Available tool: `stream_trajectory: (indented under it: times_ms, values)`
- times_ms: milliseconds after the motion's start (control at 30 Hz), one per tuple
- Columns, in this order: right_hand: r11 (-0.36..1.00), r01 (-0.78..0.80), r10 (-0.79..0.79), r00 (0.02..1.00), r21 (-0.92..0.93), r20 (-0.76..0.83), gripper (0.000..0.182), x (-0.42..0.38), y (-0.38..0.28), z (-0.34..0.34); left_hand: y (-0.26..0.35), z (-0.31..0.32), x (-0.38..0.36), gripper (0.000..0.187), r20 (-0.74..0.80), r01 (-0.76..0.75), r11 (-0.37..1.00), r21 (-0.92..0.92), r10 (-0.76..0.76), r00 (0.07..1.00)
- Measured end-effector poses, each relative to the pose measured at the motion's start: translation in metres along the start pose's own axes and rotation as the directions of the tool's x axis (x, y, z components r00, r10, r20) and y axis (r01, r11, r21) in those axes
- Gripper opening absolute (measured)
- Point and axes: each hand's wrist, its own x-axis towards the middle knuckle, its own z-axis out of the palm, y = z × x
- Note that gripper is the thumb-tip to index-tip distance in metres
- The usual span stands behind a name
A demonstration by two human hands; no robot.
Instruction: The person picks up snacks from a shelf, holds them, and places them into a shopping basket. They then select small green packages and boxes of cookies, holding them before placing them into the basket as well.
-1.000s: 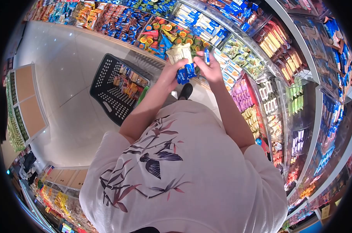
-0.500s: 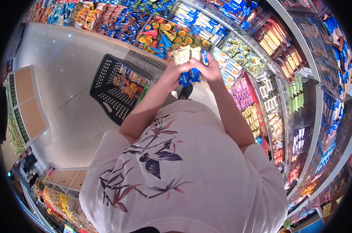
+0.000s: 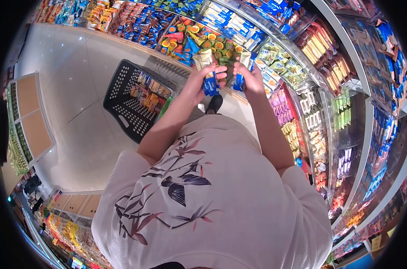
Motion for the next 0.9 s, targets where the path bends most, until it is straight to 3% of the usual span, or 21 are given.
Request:
stream_trajectory:
  times_ms: [467, 600, 900]
  values:
    - [0.956, -0.009, 0.049, 0.99, -0.292, 0.13, 0.032, -0.012, 0.015, 0.023, -0.01, -0.006, 0.001, 0.029, 0.049, -0.066, 0.997, 0.035, 0.064, 0.997]
    - [0.84, 0.154, -0.085, 0.984, -0.52, 0.155, 0.042, -0.008, 0.03, 0.021, -0.009, -0.003, 0.001, 0.03, 0.011, -0.025, 0.999, 0.043, 0.024, 1.0]
    - [0.786, 0.191, -0.112, 0.979, -0.588, 0.168, 0.036, 0.0, 0.033, 0.015, -0.012, -0.004, 0.003, 0.035, 0.042, -0.042, 0.995, 0.091, 0.039, 0.998]
